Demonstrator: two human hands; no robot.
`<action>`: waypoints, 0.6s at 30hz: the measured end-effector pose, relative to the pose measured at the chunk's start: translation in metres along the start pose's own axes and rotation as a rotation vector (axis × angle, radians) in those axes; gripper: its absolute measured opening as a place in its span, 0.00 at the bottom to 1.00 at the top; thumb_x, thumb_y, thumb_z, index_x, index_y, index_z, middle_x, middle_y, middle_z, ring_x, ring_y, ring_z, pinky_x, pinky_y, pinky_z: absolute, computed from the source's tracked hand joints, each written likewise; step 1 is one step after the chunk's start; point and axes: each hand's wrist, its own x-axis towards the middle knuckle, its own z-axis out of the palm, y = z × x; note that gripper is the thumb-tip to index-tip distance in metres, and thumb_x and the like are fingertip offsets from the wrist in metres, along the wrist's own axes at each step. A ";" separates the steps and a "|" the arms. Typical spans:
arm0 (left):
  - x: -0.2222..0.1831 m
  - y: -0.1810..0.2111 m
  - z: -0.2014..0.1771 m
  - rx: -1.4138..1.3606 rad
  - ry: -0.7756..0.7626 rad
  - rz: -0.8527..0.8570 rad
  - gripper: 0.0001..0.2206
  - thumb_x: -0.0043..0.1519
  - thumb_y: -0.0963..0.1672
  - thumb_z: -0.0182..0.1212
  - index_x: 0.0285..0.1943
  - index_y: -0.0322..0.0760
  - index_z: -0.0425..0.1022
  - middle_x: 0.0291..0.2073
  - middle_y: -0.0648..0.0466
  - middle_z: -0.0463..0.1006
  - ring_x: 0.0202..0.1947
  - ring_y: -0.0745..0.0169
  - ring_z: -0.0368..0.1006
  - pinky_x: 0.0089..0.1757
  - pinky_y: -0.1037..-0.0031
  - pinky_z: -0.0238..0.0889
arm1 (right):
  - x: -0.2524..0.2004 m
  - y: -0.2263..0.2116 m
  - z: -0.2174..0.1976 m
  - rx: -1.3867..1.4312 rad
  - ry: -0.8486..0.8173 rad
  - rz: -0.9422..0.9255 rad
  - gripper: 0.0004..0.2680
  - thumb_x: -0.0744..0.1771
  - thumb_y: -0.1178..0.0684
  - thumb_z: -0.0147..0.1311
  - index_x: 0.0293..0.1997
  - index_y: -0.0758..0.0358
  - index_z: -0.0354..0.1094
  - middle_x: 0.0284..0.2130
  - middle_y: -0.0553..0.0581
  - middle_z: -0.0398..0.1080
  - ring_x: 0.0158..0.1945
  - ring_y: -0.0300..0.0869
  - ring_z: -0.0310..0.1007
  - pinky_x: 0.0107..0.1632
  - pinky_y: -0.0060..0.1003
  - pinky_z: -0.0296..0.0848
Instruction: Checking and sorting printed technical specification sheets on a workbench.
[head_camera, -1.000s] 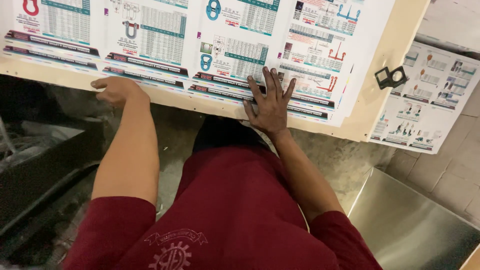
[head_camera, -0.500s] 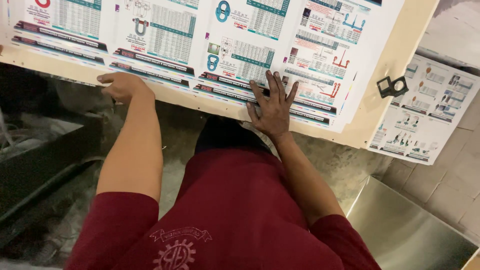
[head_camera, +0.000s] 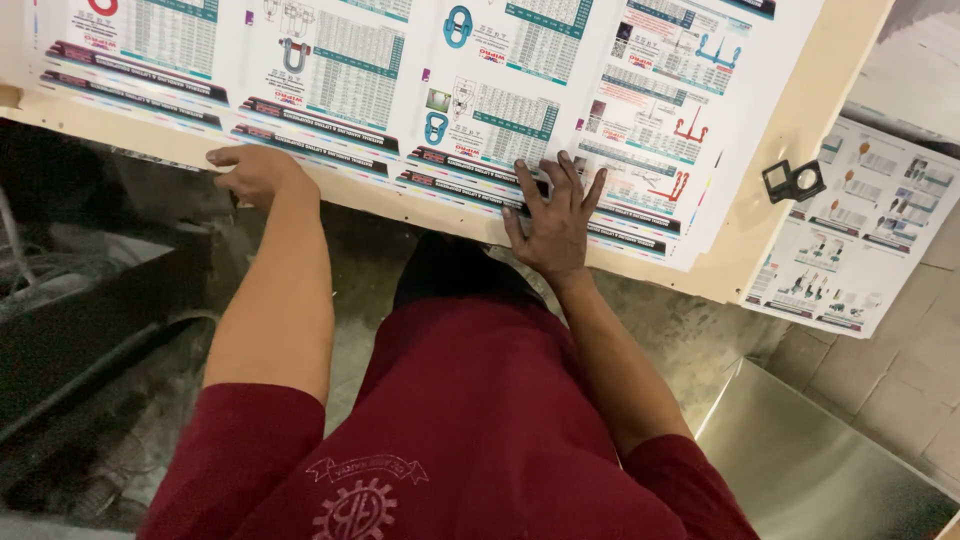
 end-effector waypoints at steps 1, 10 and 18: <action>-0.003 0.002 -0.002 -0.002 0.002 -0.002 0.33 0.66 0.58 0.21 0.72 0.38 0.56 0.52 0.39 0.77 0.50 0.39 0.78 0.46 0.55 0.81 | 0.000 0.000 -0.001 0.001 -0.001 -0.003 0.20 0.70 0.41 0.54 0.71 0.53 0.65 0.61 0.64 0.62 0.75 0.58 0.51 0.75 0.71 0.27; 0.017 -0.008 0.016 -0.043 0.069 0.011 0.32 0.69 0.57 0.27 0.70 0.32 0.59 0.53 0.37 0.79 0.49 0.35 0.79 0.49 0.52 0.75 | 0.000 0.001 0.002 0.004 0.008 -0.024 0.22 0.70 0.41 0.55 0.73 0.54 0.62 0.61 0.65 0.62 0.74 0.60 0.52 0.75 0.71 0.28; 0.006 -0.007 0.011 -0.061 0.082 0.030 0.32 0.69 0.58 0.28 0.66 0.30 0.63 0.51 0.34 0.78 0.47 0.33 0.79 0.46 0.49 0.77 | 0.003 -0.002 0.002 -0.044 -0.046 -0.054 0.22 0.70 0.41 0.54 0.73 0.57 0.62 0.73 0.54 0.58 0.79 0.53 0.46 0.75 0.71 0.25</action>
